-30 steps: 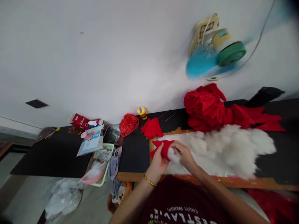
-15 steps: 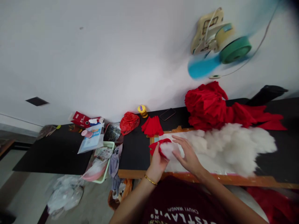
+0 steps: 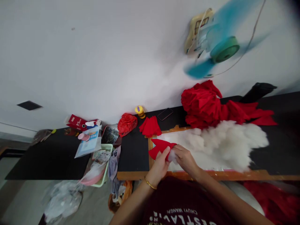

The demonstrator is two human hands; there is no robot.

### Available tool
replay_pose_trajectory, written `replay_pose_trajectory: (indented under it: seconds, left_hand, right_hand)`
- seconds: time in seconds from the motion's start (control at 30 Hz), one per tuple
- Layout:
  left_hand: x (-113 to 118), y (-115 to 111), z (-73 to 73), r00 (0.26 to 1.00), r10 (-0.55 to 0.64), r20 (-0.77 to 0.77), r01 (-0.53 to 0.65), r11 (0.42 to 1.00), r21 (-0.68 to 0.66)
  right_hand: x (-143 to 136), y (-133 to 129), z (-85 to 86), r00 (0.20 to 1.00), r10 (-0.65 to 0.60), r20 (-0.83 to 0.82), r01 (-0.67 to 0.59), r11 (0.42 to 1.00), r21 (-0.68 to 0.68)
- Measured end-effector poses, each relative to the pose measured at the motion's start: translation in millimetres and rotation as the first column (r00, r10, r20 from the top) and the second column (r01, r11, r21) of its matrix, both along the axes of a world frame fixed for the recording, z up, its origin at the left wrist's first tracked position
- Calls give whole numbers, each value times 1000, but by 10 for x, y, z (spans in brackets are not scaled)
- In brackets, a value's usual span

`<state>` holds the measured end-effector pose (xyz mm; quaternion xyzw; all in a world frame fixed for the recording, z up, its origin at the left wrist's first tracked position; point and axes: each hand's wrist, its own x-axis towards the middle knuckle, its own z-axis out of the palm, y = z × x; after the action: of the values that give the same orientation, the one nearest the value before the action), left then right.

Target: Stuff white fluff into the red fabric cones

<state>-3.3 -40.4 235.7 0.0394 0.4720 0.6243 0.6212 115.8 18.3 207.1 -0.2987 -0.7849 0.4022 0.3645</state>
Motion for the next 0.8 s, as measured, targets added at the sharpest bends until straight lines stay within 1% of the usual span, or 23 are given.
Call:
replay_pose_trajectory:
  seconds: [0.07, 0.13, 0.17, 0.2, 0.23, 0.27, 0.33, 0.37, 0.4, 0.43, 0.5, 0.57, 0.6, 0.67, 0.7, 0.8]
  left_hand:
    - [24, -28, -10, 999, -36, -37, 36, 999, -5]
    - [32, -46, -12, 997, -60, -54, 59, 998, -19]
    - [28, -50, -8, 997, -51, -62, 49, 998, -29]
    - [20, -49, -4, 997, -32, -68, 30, 999, -36]
    - [8, -46, 1, 997, -7, -71, 4, 999, -37]
    - [-7, -39, 5, 997, 27, -68, -29, 999, -31]
    - [-41, -23, 6, 996, 83, -43, -83, 996, -9]
    - [-55, -16, 4, 995, 102, -23, -102, 995, -3]
    - [-66, -10, 1, 993, 116, -1, -116, 993, -1]
    - [-73, -8, -1, 992, 126, 19, -126, 992, -2]
    - [-69, -12, -2, 990, 128, 50, -128, 992, 0]
    - [-46, -29, 6, 993, 111, 42, -111, 994, 7]
    - [-28, -41, 11, 995, 96, 16, -97, 995, 7]
    - [13, -66, 24, 995, 75, -58, -75, 997, 3]
    - [35, -78, 30, 993, 71, -91, -71, 997, 5]
    - [92, -108, 47, 990, 77, -114, -74, 997, 33]
  right_hand:
    - [-52, -35, 42, 999, 43, -26, -46, 989, -141]
    - [-76, -56, 49, 992, 104, -67, -118, 957, -266]
    - [-77, -59, 41, 989, 121, -82, -141, 942, -304]
    - [-69, -60, 27, 989, 111, -92, -135, 938, -320]
    - [-54, -60, 10, 993, 69, -92, -95, 944, -316]
    - [-33, -62, -8, 996, 2, -85, -27, 956, -293]
    - [17, -80, -42, 985, -150, -81, 133, 973, -187]
    - [43, -95, -55, 975, -204, -88, 193, 974, -120]
    - [67, -114, -65, 969, -226, -96, 221, 974, -58]
    - [86, -134, -71, 971, -217, -102, 217, 976, -8]
    - [109, -168, -75, 983, -161, -89, 163, 986, 25]
    - [111, -182, -68, 986, -149, -68, 146, 988, -46]
    - [107, -179, -61, 982, -178, -62, 171, 979, -110]
    - [94, -159, -44, 958, -279, -70, 256, 938, -233]
    - [87, -145, -36, 940, -330, -89, 296, 916, -270]
    - [74, -112, -18, 878, -446, -174, 389, 876, -286]
